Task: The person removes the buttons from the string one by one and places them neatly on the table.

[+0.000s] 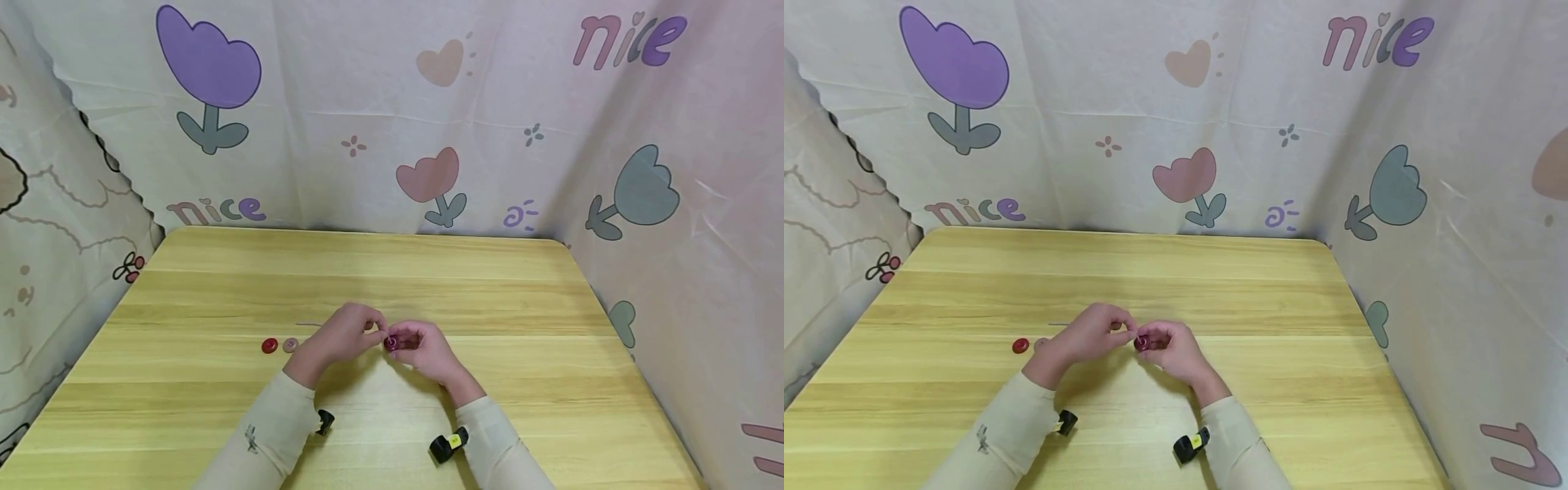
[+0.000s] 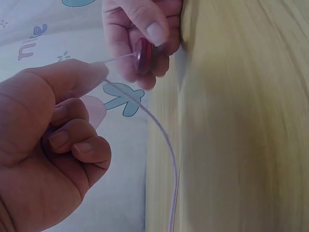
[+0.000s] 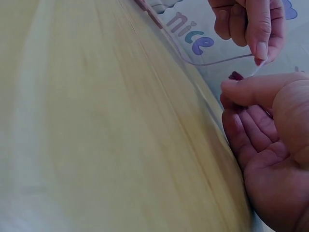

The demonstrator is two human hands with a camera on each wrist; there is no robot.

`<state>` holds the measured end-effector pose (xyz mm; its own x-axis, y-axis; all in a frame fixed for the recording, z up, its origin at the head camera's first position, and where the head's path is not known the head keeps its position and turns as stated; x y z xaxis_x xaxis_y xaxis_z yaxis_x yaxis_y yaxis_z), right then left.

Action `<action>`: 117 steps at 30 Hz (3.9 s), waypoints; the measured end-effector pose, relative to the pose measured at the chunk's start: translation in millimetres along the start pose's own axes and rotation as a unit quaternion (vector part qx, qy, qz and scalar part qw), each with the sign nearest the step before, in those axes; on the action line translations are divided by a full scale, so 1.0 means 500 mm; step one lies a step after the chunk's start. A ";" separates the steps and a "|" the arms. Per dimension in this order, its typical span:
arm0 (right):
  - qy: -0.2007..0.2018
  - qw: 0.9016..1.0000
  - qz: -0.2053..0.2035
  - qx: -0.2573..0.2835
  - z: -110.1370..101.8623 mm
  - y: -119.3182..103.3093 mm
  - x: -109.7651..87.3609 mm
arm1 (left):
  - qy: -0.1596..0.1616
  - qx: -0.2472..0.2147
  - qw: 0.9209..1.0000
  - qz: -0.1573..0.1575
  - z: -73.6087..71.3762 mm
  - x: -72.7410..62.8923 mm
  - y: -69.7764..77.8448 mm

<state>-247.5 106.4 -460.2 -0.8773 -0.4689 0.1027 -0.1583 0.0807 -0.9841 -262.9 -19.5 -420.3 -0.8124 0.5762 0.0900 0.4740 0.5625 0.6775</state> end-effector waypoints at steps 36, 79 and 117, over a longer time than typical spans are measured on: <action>0.054 0.998 0.029 -0.018 -0.008 0.051 0.016 | 0.043 -0.019 0.998 -0.047 -0.002 -0.011 -0.035; 0.027 0.999 0.010 -0.019 0.000 -0.013 0.001 | 0.011 -0.079 0.996 -0.050 0.034 -0.028 -0.062; 0.028 0.999 0.022 -0.022 0.001 -0.013 0.000 | 0.056 -0.064 0.991 -0.100 -0.028 -0.061 -0.116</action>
<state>-246.4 105.2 -453.6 -0.9075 -0.4144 0.0693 -0.1382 0.1386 -0.9807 -270.4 -77.8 -452.2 -0.9222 0.3863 0.0198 0.2576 0.5750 0.7766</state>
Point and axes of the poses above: each hand's wrist, its own x-axis towards the middle knuckle, its own z-axis out of the palm, y = z × x, the point moved 8 cm from there along x, towards the middle knuckle, and after that the axes turned 1 degree about x, right-handed, at the moved point
